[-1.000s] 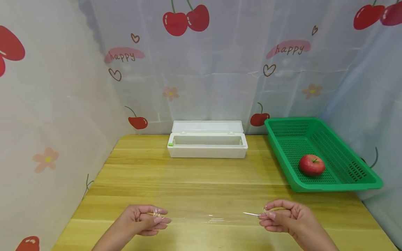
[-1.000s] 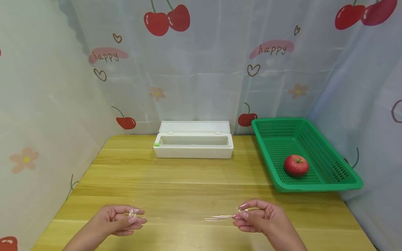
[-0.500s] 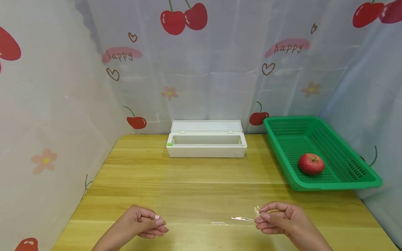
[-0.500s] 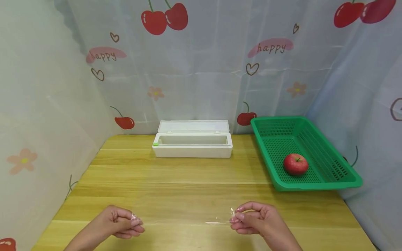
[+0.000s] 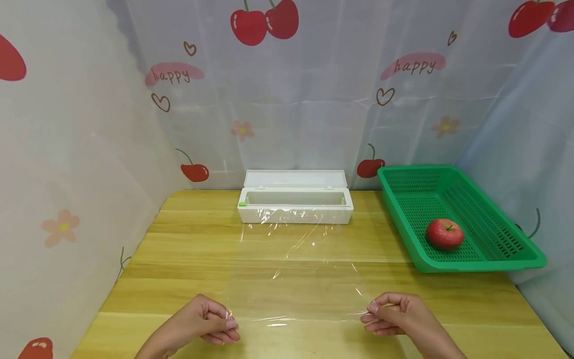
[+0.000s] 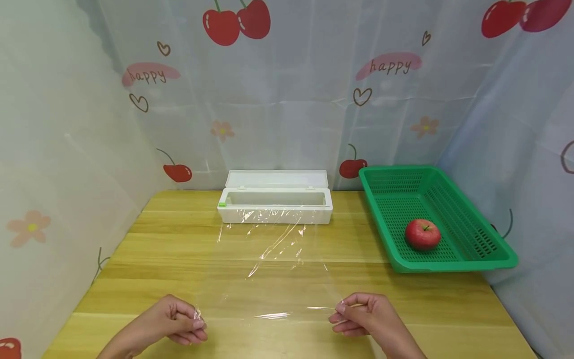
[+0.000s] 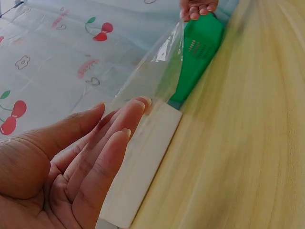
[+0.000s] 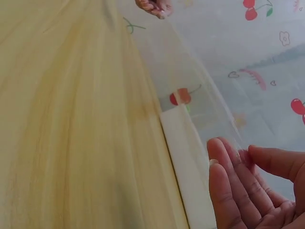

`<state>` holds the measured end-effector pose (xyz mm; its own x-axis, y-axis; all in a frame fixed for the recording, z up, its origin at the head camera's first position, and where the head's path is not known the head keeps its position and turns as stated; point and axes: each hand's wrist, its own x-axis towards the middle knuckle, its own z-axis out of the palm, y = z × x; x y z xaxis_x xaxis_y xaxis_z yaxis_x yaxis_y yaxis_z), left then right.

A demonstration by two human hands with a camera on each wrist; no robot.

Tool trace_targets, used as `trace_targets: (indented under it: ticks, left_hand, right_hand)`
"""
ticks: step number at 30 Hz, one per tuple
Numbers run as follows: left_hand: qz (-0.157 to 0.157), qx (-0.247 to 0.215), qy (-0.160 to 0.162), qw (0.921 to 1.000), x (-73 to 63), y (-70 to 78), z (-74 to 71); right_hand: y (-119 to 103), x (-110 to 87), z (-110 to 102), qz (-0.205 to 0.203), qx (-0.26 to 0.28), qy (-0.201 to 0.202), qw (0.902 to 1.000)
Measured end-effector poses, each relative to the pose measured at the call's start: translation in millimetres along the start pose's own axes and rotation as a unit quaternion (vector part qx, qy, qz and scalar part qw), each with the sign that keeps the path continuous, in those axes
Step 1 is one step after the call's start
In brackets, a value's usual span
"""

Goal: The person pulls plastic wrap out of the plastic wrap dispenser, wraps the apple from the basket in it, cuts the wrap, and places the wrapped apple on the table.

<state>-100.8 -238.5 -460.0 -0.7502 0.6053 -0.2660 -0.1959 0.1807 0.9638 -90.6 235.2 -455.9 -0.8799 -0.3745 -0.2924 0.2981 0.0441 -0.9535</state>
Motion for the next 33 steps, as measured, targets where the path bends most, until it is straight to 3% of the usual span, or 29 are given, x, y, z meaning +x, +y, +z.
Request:
trace_targets:
  ticks: [8,15,26,33]
  left_hand:
    - [0.003,0.01,-0.03,0.9995,5.2,-10.6,-4.2]
    - [-0.011,-0.003,-0.058,0.9983,7.0,-17.2,-6.9]
    - [-0.03,0.001,-0.051,0.9983,11.3,-28.0,-10.2]
    - [-0.033,0.008,-0.04,0.9986,13.8,-35.6,-11.9]
  right_hand:
    - [13.2,7.6,-1.2,-0.004,-0.053,0.001,0.9986]
    - [28.2,12.3,-2.4,-0.041,-0.065,-0.082,0.9937]
    - [37.0,17.5,-2.1,-0.03,-0.06,-0.124,0.99]
    - [39.6,19.9,-1.7,-0.017,-0.065,-0.119,0.9906]
